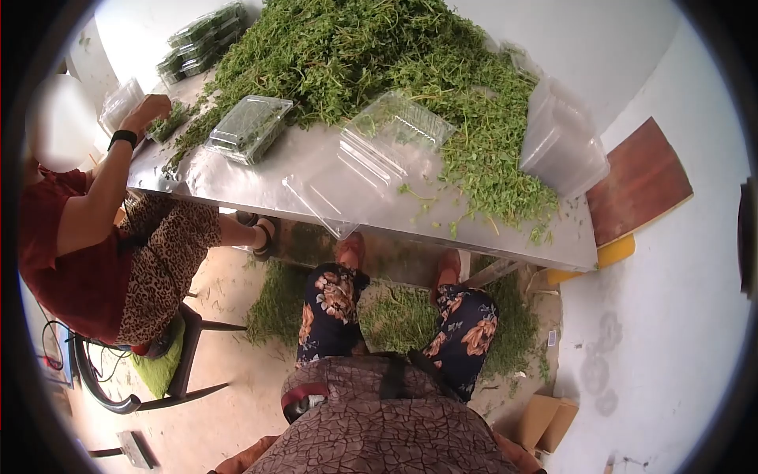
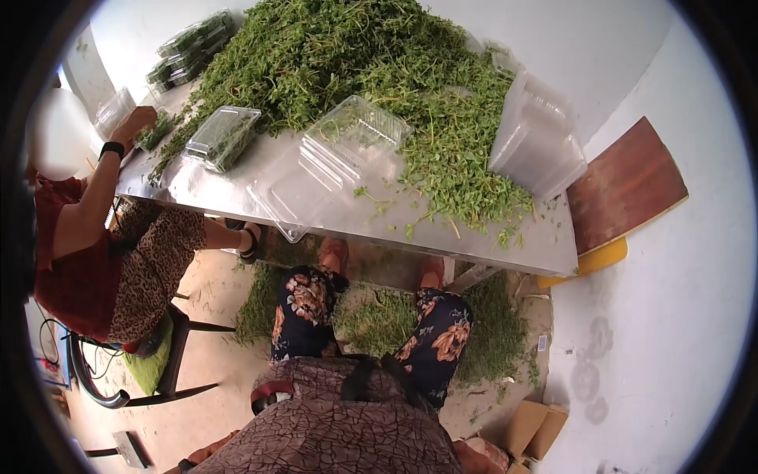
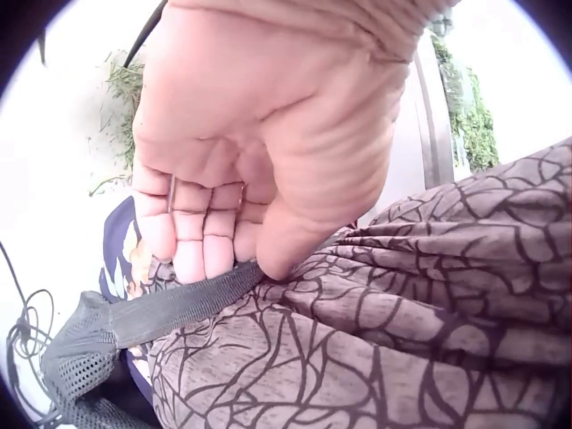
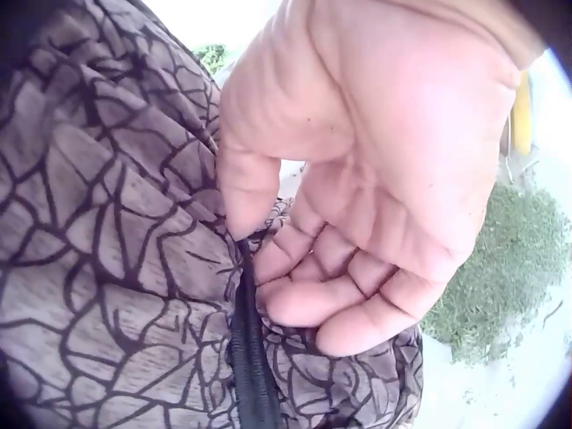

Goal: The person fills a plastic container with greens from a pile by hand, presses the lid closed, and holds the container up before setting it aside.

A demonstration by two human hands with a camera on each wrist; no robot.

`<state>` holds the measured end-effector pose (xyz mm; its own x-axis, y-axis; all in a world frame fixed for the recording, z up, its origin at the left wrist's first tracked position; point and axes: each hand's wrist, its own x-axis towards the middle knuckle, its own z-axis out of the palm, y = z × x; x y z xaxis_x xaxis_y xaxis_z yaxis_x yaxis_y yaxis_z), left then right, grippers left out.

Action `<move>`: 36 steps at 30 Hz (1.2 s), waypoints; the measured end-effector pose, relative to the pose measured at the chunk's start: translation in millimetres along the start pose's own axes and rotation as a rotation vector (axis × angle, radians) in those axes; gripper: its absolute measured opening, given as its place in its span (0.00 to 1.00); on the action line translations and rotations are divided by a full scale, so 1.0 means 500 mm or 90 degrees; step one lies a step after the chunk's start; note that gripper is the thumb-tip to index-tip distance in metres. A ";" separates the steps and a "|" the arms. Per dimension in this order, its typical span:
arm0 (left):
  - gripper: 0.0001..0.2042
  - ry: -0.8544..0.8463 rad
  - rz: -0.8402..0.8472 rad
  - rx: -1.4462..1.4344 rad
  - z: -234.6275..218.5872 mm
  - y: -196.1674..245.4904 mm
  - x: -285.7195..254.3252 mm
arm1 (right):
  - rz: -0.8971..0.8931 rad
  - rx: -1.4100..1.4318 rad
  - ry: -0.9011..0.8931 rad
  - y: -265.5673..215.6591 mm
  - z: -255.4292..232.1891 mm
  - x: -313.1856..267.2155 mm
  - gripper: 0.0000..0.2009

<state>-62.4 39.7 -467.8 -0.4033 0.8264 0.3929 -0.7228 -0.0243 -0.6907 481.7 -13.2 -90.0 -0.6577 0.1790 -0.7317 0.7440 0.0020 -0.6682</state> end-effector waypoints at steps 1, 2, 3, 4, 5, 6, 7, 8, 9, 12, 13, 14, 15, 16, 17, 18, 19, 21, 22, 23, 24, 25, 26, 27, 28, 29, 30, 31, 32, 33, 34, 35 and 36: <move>0.14 -0.005 0.001 -0.004 0.004 -0.005 0.007 | 0.002 0.006 0.001 0.001 0.000 -0.002 0.11; 0.14 0.000 0.002 -0.026 0.007 -0.013 0.008 | 0.003 0.012 0.002 0.000 0.002 -0.002 0.11; 0.14 -0.001 0.004 -0.028 0.002 -0.006 0.012 | 0.004 0.018 0.003 -0.002 0.002 -0.002 0.11; 0.14 -0.003 0.006 -0.022 -0.001 0.001 0.011 | 0.005 0.023 0.001 -0.007 0.001 0.001 0.11; 0.14 0.002 0.010 -0.014 -0.002 0.008 0.004 | 0.005 0.027 0.001 -0.008 0.001 0.003 0.11; 0.13 0.005 0.014 -0.002 0.002 0.004 0.002 | 0.005 0.032 0.000 -0.009 0.002 0.004 0.11; 0.13 0.016 0.018 0.003 0.008 0.003 0.000 | 0.006 0.037 -0.001 -0.009 0.003 0.003 0.11; 0.13 0.023 0.024 0.012 0.010 -0.002 -0.002 | 0.008 0.044 0.000 -0.009 0.003 0.003 0.11; 0.13 0.033 0.026 0.020 0.013 -0.006 -0.005 | 0.008 0.051 0.001 -0.009 0.005 0.003 0.12; 0.14 0.057 0.043 0.064 0.029 -0.019 -0.008 | 0.010 0.068 0.001 -0.006 0.009 -0.002 0.12; 0.14 0.062 0.047 0.086 0.034 -0.023 -0.006 | 0.010 0.075 0.001 -0.006 0.010 -0.002 0.12; 0.15 0.071 0.050 0.102 0.036 -0.027 0.003 | 0.011 0.084 0.002 -0.005 0.011 -0.003 0.12; 0.15 0.076 0.052 0.133 0.039 -0.033 0.018 | 0.011 0.090 0.004 -0.006 0.012 -0.004 0.12; 0.15 0.092 0.054 0.167 0.051 -0.050 0.025 | 0.011 0.100 0.006 -0.006 0.011 -0.004 0.12; 0.16 0.108 0.050 0.205 0.063 -0.068 0.029 | 0.011 0.106 0.005 -0.008 0.010 -0.004 0.12; 0.16 0.129 0.046 0.258 0.085 -0.100 0.032 | 0.013 0.114 0.004 -0.008 0.011 -0.005 0.13; 0.17 0.151 0.038 0.319 0.102 -0.126 0.038 | 0.013 0.122 0.003 -0.011 0.008 -0.002 0.13; 0.18 0.256 0.001 0.484 0.206 -0.254 -0.044 | 0.012 0.143 0.007 -0.012 0.004 -0.007 0.13; 0.19 0.337 -0.037 0.574 0.300 -0.368 -0.133 | 0.011 0.160 0.007 -0.013 0.001 -0.009 0.13; 0.19 0.428 -0.080 0.636 0.407 -0.492 -0.254 | 0.012 0.177 0.011 -0.014 -0.002 -0.011 0.13; 0.20 0.529 -0.129 0.678 0.509 -0.598 -0.360 | 0.012 0.198 0.012 -0.015 -0.005 -0.014 0.13; 0.21 0.618 -0.165 0.684 0.586 -0.677 -0.439 | 0.011 0.223 0.015 -0.018 -0.010 -0.016 0.13; 0.21 0.686 -0.203 0.675 0.658 -0.757 -0.498 | 0.010 0.254 0.016 -0.022 -0.015 -0.017 0.13; 0.22 0.723 -0.220 0.666 0.699 -0.797 -0.524 | 0.010 0.290 0.018 -0.025 -0.018 -0.019 0.14; 0.22 0.671 -0.234 0.718 0.685 -0.777 -0.517 | 0.010 0.327 0.019 -0.030 -0.019 -0.020 0.14; 0.19 0.664 -0.239 0.745 0.674 -0.761 -0.508 | 0.012 0.373 0.022 -0.035 -0.022 -0.020 0.14; 0.17 0.657 -0.243 0.773 0.664 -0.746 -0.499 | 0.014 0.423 0.026 -0.041 -0.022 -0.020 0.14; 0.15 0.650 -0.247 0.800 0.655 -0.733 -0.484 | 0.022 0.481 0.028 -0.049 -0.022 -0.017 0.14; 0.13 0.636 -0.250 0.789 0.644 -0.728 -0.463 | 0.028 0.536 0.030 -0.058 -0.023 -0.018 0.14; 0.11 0.656 -0.258 0.788 0.637 -0.740 -0.424 | 0.049 0.607 0.040 -0.067 -0.026 -0.013 0.12; 0.10 0.677 -0.268 0.785 0.634 -0.749 -0.391 | 0.056 0.610 0.037 -0.070 -0.024 -0.010 0.12; 0.09 0.646 -0.278 0.758 0.622 -0.735 -0.386 | 0.048 0.611 0.053 -0.070 -0.023 -0.006 0.12; 0.09 0.603 -0.289 0.744 0.609 -0.725 -0.373 | 0.037 0.612 0.070 -0.066 -0.022 0.000 0.13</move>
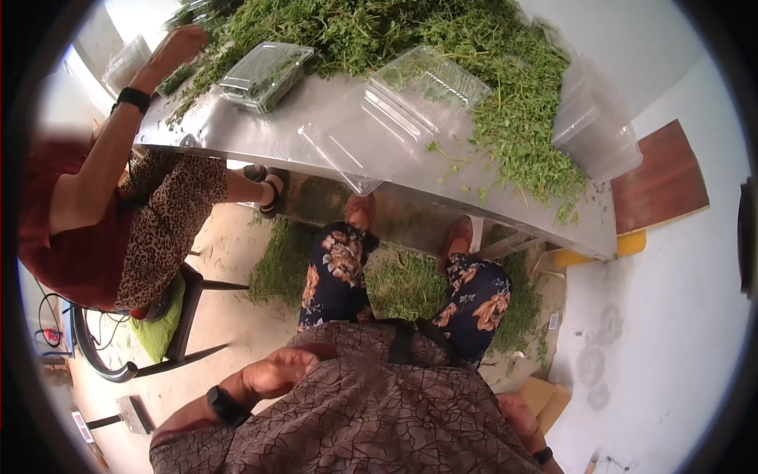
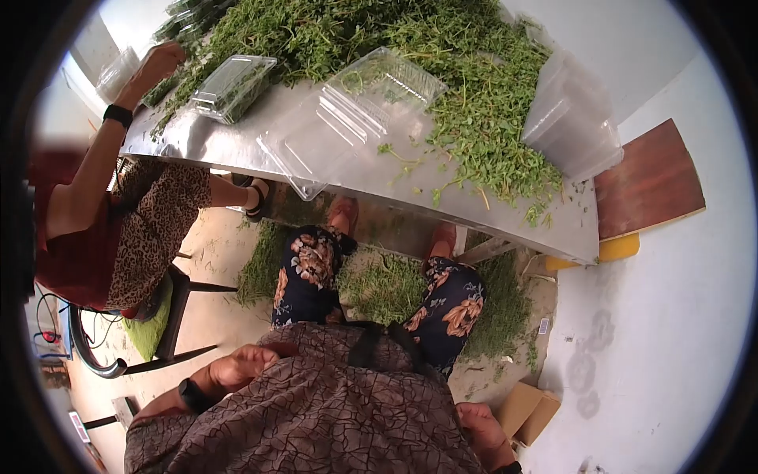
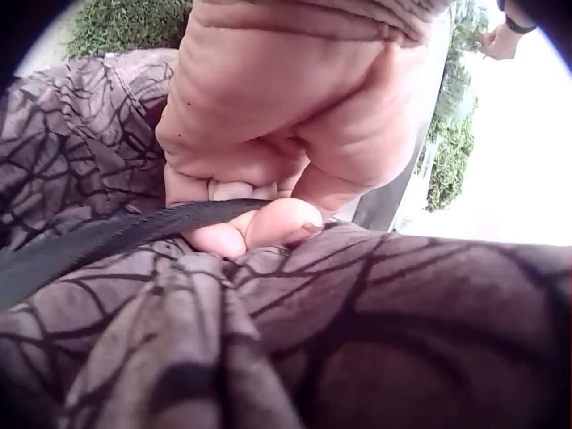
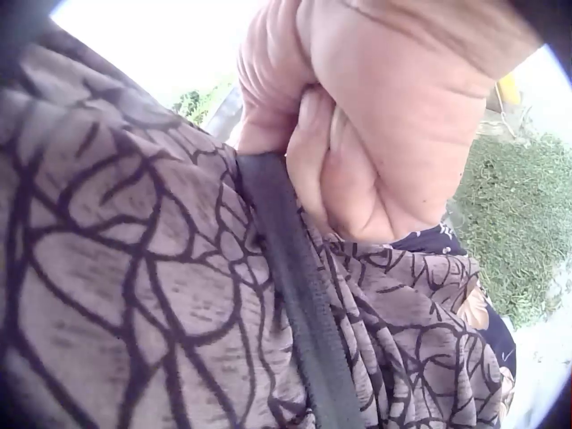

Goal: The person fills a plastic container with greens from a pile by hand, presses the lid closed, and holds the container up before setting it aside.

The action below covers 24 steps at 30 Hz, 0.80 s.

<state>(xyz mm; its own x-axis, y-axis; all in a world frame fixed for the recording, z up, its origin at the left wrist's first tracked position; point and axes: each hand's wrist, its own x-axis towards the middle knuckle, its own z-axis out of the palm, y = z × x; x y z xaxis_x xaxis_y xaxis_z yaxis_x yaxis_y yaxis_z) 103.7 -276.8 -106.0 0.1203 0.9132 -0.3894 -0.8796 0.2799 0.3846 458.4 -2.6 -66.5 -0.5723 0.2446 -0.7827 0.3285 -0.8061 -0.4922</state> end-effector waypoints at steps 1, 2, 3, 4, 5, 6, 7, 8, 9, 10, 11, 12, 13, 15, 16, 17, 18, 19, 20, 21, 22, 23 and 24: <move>0.09 0.038 -0.006 0.032 0.018 0.010 0.018 | 0.005 0.001 0.000 0.008 -0.012 0.010 0.13; 0.09 0.076 -0.013 0.066 0.034 0.021 0.035 | -0.015 0.011 -0.041 0.016 -0.031 0.024 0.13; 0.09 0.079 -0.014 0.064 0.031 0.027 0.048 | -0.036 0.021 -0.081 0.020 -0.042 0.031 0.14; 0.09 0.091 -0.030 0.113 0.021 0.031 0.063 | -0.033 0.022 -0.081 0.019 -0.037 0.035 0.14; 0.09 0.102 -0.048 0.163 0.016 0.034 0.076 | -0.032 0.020 -0.082 0.015 -0.027 0.041 0.14; 0.09 0.104 -0.049 0.163 0.022 0.039 0.092 | -0.034 0.018 -0.083 0.012 -0.020 0.047 0.14; 0.09 0.069 -0.025 0.186 0.031 0.045 0.112 | -0.035 0.020 -0.084 0.011 -0.017 0.051 0.14; 0.09 0.033 0.000 0.211 0.037 0.049 0.129 | -0.016 0.043 -0.103 0.009 -0.016 0.057 0.15; 0.08 0.032 -0.006 0.213 0.037 0.051 0.143 | 0.002 0.066 -0.123 0.007 -0.015 0.062 0.16; 0.08 0.031 -0.004 0.217 0.042 0.054 0.153 | -0.002 0.066 -0.125 0.006 -0.015 0.067 0.16; 0.07 0.028 -0.014 0.224 0.050 0.061 0.167 | -0.005 0.109 -0.176 0.005 -0.016 0.072 0.16; 0.07 0.027 -0.023 0.229 0.058 0.066 0.178 | -0.007 0.152 -0.228 0.004 -0.018 0.078 0.17; 0.06 -0.040 0.002 0.180 0.046 0.060 0.193 | -0.009 0.149 -0.232 0.011 -0.028 0.086 0.17; 0.06 -0.058 -0.023 0.204 0.053 0.064 0.220 | -0.041 0.123 -0.223 0.026 -0.050 0.096 0.17; 0.06 -0.077 -0.053 0.223 0.063 0.065 0.234 | -0.052 0.114 -0.221 0.026 -0.053 0.099 0.16; 0.06 -0.082 -0.066 0.261 0.082 0.068 0.248 | -0.036 0.118 -0.221 0.022 -0.049 0.095 0.17; 0.05 -0.128 -0.061 0.310 0.085 0.066 0.266 | -0.029 0.121 -0.223 0.022 -0.051 0.096 0.17; 0.06 -0.132 -0.076 0.323 0.080 0.062 0.278 | -0.022 0.123 -0.225 0.021 -0.052 0.098 0.17; 0.06 -0.139 -0.091 0.335 0.078 0.057 0.286 | -0.003 0.104 -0.207 0.022 -0.063 0.097 0.17; 0.06 -0.141 -0.086 0.338 0.085 0.056 0.291 | 0.016 0.084 -0.188 0.021 -0.069 0.095 0.17; 0.06 -0.146 -0.078 0.436 0.095 0.057 0.293 | 0.012 0.078 -0.191 0.021 -0.071 0.092 0.17; 0.07 -0.148 -0.071 0.536 0.099 0.058 0.295 | 0.020 0.069 -0.129 0.023 -0.069 0.086 0.17; 0.07 -0.189 -0.060 0.539 0.102 0.059 0.295 | 0.028 0.063 -0.067 0.026 -0.066 0.085 0.17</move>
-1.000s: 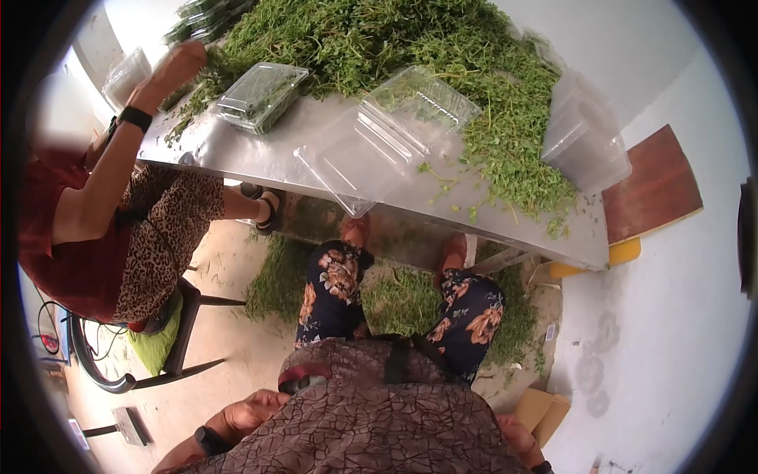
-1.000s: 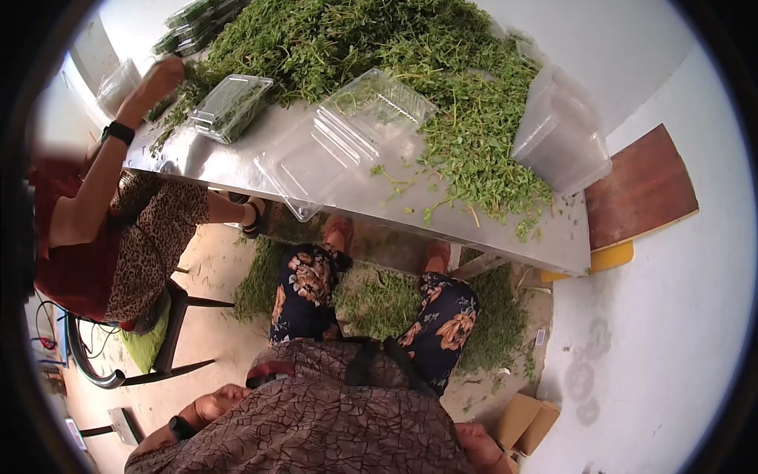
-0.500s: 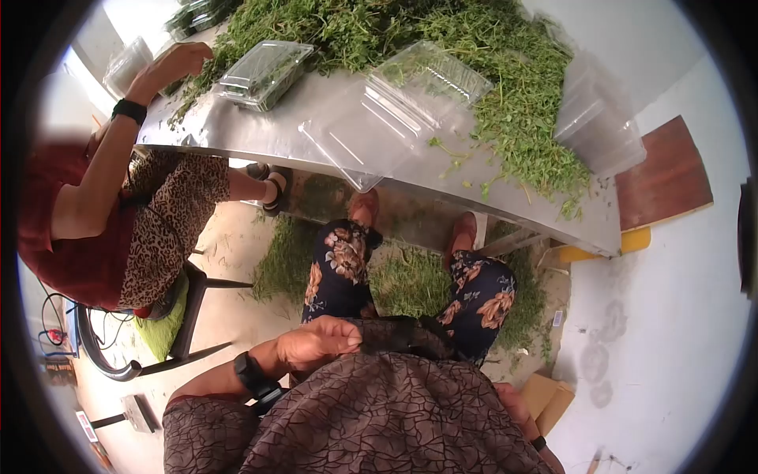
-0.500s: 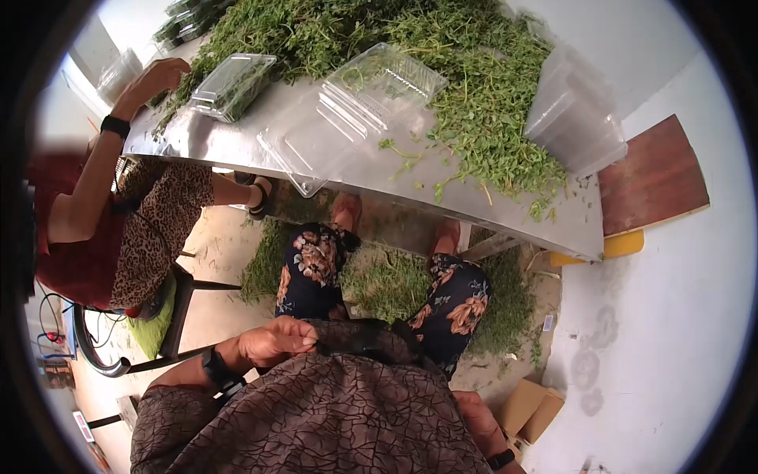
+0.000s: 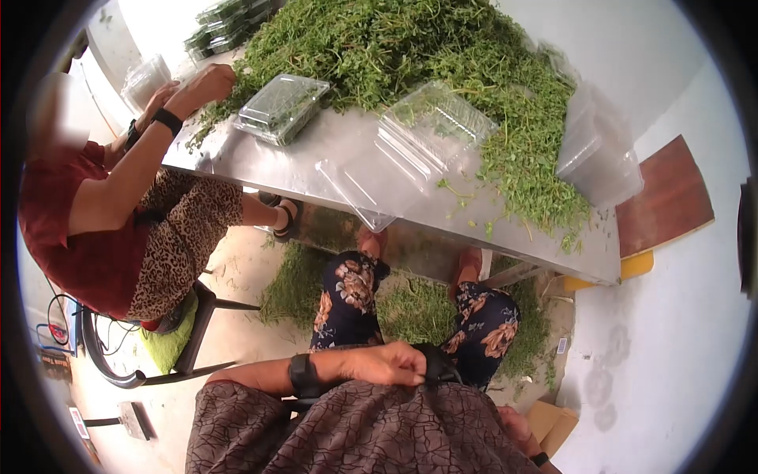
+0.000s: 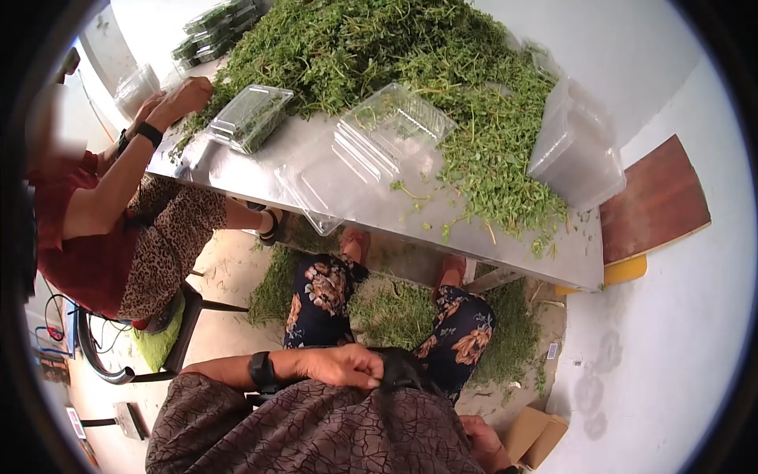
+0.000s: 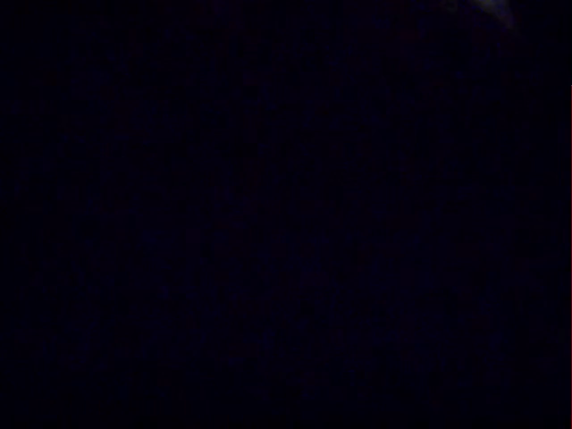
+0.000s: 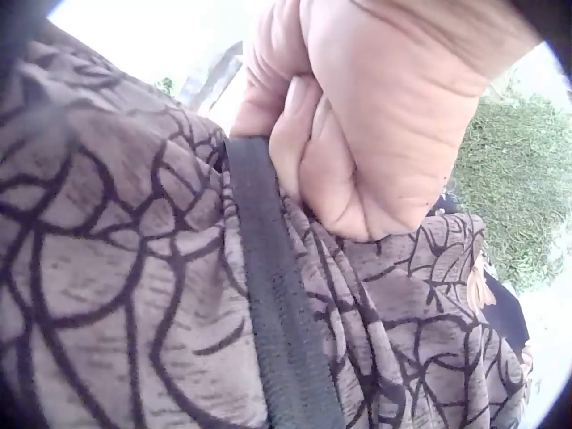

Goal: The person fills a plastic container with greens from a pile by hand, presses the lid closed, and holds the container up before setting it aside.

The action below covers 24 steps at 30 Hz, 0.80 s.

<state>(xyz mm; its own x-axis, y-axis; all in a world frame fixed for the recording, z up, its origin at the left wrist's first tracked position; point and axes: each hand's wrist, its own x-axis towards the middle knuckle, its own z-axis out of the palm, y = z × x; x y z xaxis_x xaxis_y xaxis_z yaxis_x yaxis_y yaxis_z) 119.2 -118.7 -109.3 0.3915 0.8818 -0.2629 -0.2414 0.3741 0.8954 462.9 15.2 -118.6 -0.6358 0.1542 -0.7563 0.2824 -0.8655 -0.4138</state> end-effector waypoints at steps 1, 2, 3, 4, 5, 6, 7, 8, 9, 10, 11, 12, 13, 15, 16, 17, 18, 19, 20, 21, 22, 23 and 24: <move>0.08 -0.007 -0.003 0.017 -0.001 0.006 -0.001 | -0.005 0.001 -0.002 -0.001 -0.003 0.002 0.17; 0.09 -0.016 -0.005 0.032 -0.001 0.014 -0.001 | 0.009 -0.020 -0.029 -0.006 -0.010 -0.001 0.17; 0.09 -0.019 0.000 0.035 -0.003 0.014 0.000 | 0.024 -0.043 -0.052 -0.011 -0.017 -0.005 0.18; 0.09 0.002 0.003 0.091 -0.006 0.011 0.000 | 0.016 -0.050 -0.051 -0.010 -0.027 0.001 0.18; 0.10 0.024 0.007 0.147 -0.009 0.008 -0.001 | 0.001 0.039 -0.159 -0.003 -0.041 0.013 0.17; 0.12 0.040 0.036 0.159 -0.010 -0.001 -0.002 | -0.011 0.080 -0.215 -0.011 -0.030 0.015 0.16; 0.12 0.036 0.020 0.199 -0.012 0.001 -0.005 | -0.020 0.121 -0.273 -0.025 -0.003 0.016 0.16; 0.12 0.034 0.002 0.239 -0.013 0.003 -0.008 | 0.010 -0.005 -0.117 -0.035 0.027 -0.002 0.11; 0.12 0.036 0.005 0.244 -0.014 0.003 -0.013 | 0.019 -0.070 -0.040 -0.030 0.014 0.002 0.09; 0.13 0.063 0.028 0.285 -0.014 0.001 -0.019 | 0.035 -0.132 0.036 -0.026 0.001 0.005 0.08; 0.15 0.090 0.051 0.327 -0.016 -0.001 -0.025 | 0.015 -0.128 0.062 0.016 -0.087 0.029 0.08; 0.15 0.090 0.053 0.332 -0.019 -0.002 -0.029 | -0.007 -0.123 0.090 0.018 -0.093 0.039 0.09; 0.16 0.093 0.031 0.355 -0.022 -0.003 -0.032 | -0.011 -0.124 0.090 0.017 -0.101 0.042 0.09; 0.19 0.094 -0.015 0.346 -0.025 -0.004 -0.037 | 0.014 -0.248 0.102 0.006 -0.094 0.045 0.10; 0.19 0.095 -0.012 0.349 -0.026 -0.003 -0.041 | 0.010 -0.250 0.102 0.013 -0.131 0.060 0.10; 0.19 0.125 -0.025 0.327 -0.027 -0.001 -0.046 | 0.041 -0.272 0.030 0.024 -0.188 0.085 0.11; 0.19 0.155 -0.039 0.303 -0.026 0.006 -0.052 | 0.073 -0.294 -0.042 0.012 -0.182 0.094 0.12; 0.16 0.192 -0.042 0.345 -0.028 0.020 -0.059 | 0.071 -0.297 -0.042 0.005 -0.176 0.093 0.12; 0.16 0.192 -0.040 0.346 -0.032 0.031 -0.068 | 0.043 -0.302 -0.049 -0.001 -0.170 0.089 0.13; 0.15 0.250 0.013 0.364 -0.039 0.040 -0.078 | 0.016 -0.307 -0.056 -0.015 -0.135 0.080 0.13; 0.13 0.307 0.067 0.381 -0.047 0.046 -0.087 | 0.014 -0.308 -0.055 -0.020 -0.120 0.077 0.13; 0.10 0.375 0.131 0.431 -0.061 0.045 -0.090 | 0.008 -0.321 -0.063 -0.024 -0.108 0.076 0.12; 0.10 0.378 0.134 0.432 -0.064 0.067 -0.094 | 0.003 -0.334 -0.072 -0.032 -0.093 0.076 0.12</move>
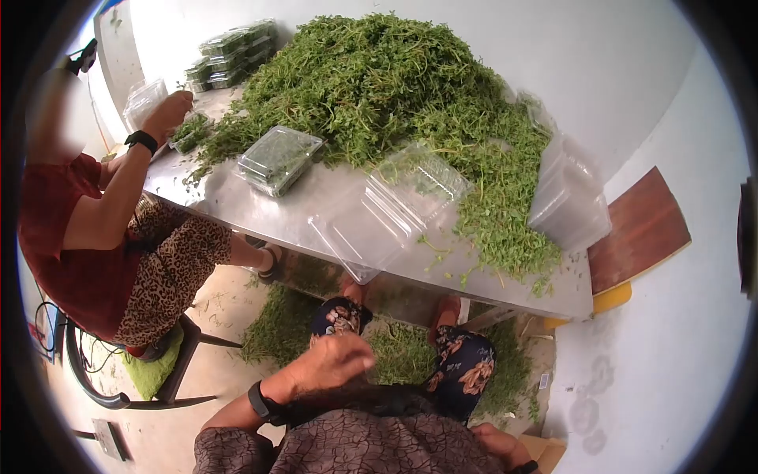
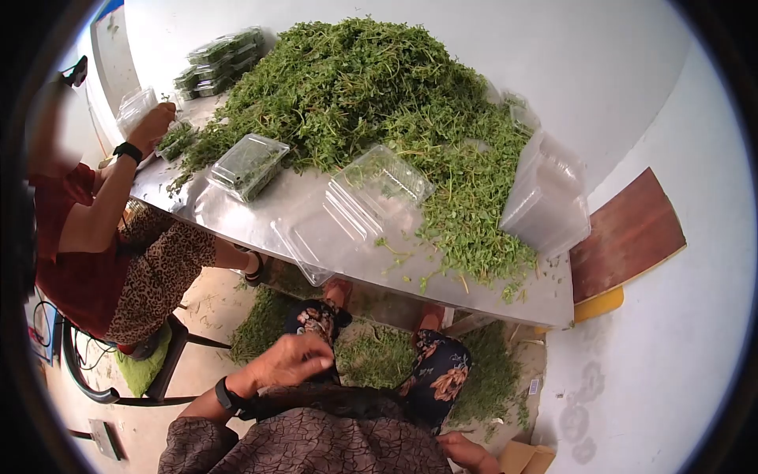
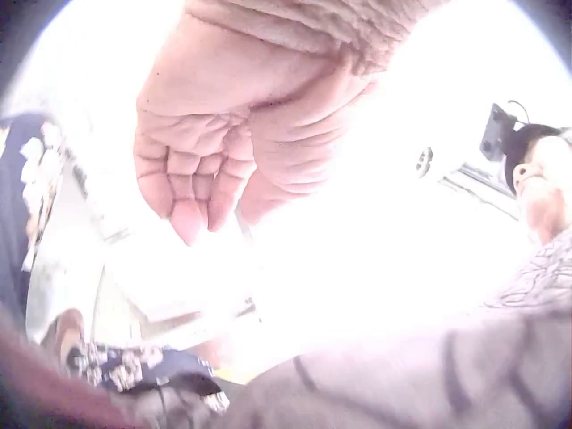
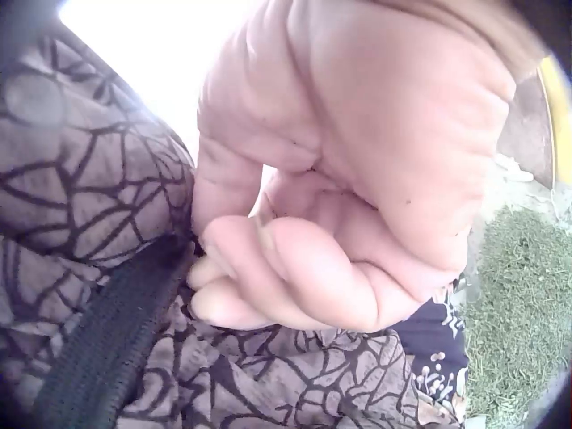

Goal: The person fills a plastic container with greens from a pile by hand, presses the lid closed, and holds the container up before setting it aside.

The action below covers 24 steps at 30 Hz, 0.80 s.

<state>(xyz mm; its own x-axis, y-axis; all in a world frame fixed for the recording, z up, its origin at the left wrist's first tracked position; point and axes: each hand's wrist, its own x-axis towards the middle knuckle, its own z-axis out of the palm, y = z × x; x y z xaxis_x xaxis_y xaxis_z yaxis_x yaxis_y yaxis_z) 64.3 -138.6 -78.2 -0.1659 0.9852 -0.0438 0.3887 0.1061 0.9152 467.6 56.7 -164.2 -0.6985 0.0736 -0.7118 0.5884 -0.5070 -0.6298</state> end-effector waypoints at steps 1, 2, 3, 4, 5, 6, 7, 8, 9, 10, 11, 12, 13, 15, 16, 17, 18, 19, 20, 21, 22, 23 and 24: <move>0.09 0.117 0.012 0.029 -0.023 0.028 0.005 | -0.001 -0.004 0.000 -0.024 0.022 0.001 0.12; 0.09 0.234 0.024 0.058 -0.043 0.051 0.012 | 0.029 -0.009 -0.007 -0.052 0.047 0.002 0.11; 0.09 0.294 0.085 0.097 -0.059 0.066 0.020 | 0.058 -0.013 -0.012 -0.076 0.060 0.006 0.10; 0.10 0.353 0.146 0.136 -0.072 0.077 0.029 | 0.054 -0.015 -0.011 -0.091 0.056 0.010 0.10; 0.15 0.375 0.189 0.169 -0.084 0.085 0.038 | 0.053 -0.111 -0.001 -0.104 0.047 0.012 0.10; 0.15 0.376 0.193 0.169 -0.092 0.097 0.048 | 0.051 -0.207 0.011 -0.121 0.042 0.014 0.09; 0.17 0.419 0.200 0.218 -0.098 0.110 0.060 | 0.048 -0.208 0.013 -0.159 0.057 0.010 0.09; 0.19 0.462 0.208 0.267 -0.104 0.119 0.071 | 0.036 -0.242 0.002 -0.213 0.085 0.001 0.09; 0.23 0.467 0.207 0.324 -0.109 0.116 0.082 | 0.025 -0.276 -0.007 -0.255 0.102 -0.002 0.10; 0.23 0.467 0.212 0.323 -0.114 0.118 0.091 | 0.022 -0.276 -0.002 -0.279 0.106 0.001 0.10; 0.24 0.443 0.183 0.423 -0.120 0.120 0.099 | -0.027 -0.332 0.004 -0.298 0.108 0.001 0.11; 0.26 0.417 0.152 0.522 -0.121 0.119 0.106 | -0.074 -0.388 0.011 -0.315 0.111 0.002 0.12; 0.21 0.435 0.139 0.511 -0.121 0.111 0.115 | -0.112 -0.411 0.024 -0.332 0.118 0.005 0.12; 0.18 0.397 0.138 0.547 -0.137 0.087 0.118 | -0.175 -0.463 0.007 -0.360 0.128 0.017 0.11; 0.15 0.357 0.136 0.583 -0.146 0.082 0.120 | -0.238 -0.514 -0.011 -0.372 0.132 0.024 0.11; 0.10 0.385 0.129 0.578 -0.151 0.083 0.118 | -0.241 -0.514 -0.007 -0.381 0.137 0.031 0.11; 0.10 0.385 0.132 0.578 -0.158 0.086 0.115 | -0.265 -0.567 0.003 -0.387 0.143 0.037 0.10; 0.10 0.413 0.126 0.603 -0.169 0.087 0.110 | -0.289 -0.620 0.011 -0.394 0.147 0.041 0.09; 0.10 0.441 0.119 0.628 -0.182 0.087 0.104 | -0.291 -0.620 0.012 -0.401 0.153 0.043 0.09; 0.12 0.469 0.119 0.624 -0.194 0.087 0.102 | -0.299 -0.614 0.021 -0.407 0.158 0.043 0.08; 0.12 0.469 0.119 0.626 -0.207 0.088 0.099 | -0.306 -0.607 0.029 -0.414 0.163 0.043 0.08; 0.12 0.505 0.133 0.665 -0.220 0.089 0.097 | -0.307 -0.606 0.029 -0.423 0.165 0.044 0.08; 0.13 0.540 0.148 0.703 -0.229 0.091 0.094 | -0.318 -0.602 0.042 -0.434 0.167 0.045 0.07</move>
<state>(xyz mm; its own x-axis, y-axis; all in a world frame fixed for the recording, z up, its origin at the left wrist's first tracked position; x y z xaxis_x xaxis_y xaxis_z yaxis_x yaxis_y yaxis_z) -29.5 -102.7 7.1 -0.3345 0.6568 0.6758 0.9164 0.3939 0.0708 290.5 96.6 -17.5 -0.9407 0.1489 -0.3049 0.3387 0.4621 -0.8196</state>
